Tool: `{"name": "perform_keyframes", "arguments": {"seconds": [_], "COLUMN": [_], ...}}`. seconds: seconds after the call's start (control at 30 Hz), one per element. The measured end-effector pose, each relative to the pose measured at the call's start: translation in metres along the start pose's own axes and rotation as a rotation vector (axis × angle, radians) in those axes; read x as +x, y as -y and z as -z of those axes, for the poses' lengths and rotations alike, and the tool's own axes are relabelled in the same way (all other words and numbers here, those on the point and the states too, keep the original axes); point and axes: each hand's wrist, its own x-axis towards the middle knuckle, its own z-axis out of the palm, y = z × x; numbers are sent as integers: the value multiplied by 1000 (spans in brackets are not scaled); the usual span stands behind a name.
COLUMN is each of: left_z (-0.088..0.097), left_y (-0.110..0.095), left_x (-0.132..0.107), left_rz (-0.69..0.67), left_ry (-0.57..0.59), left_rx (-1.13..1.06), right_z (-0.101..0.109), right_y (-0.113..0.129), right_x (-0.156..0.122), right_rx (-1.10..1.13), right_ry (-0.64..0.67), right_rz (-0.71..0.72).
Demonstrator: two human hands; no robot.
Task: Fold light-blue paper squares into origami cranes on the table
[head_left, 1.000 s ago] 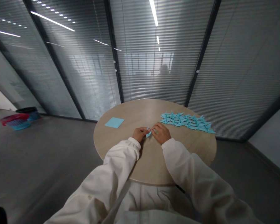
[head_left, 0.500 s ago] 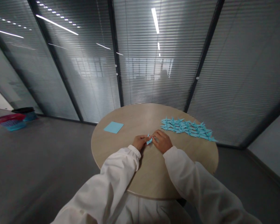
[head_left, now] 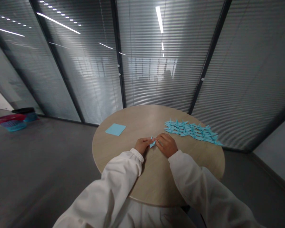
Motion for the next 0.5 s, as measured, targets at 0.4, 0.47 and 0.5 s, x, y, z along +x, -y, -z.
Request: {"name": "perform_keyframes", "arguments": {"seconds": [0.4, 0.47, 0.5], "left_z": [-5, -5, -5], "left_y": [-7, -8, -9], "left_x": [-4, -3, -3], "left_rz": [-10, 3, 6], "left_ry": [-56, -61, -65], "left_rx": [-173, -171, -168], "right_z": [0, 1, 2], "right_y": [10, 12, 13], "right_x": [1, 1, 2], "right_rx": [159, 183, 203], "right_ry": [-87, -91, -94], "right_rz": [-11, -25, -39]}}
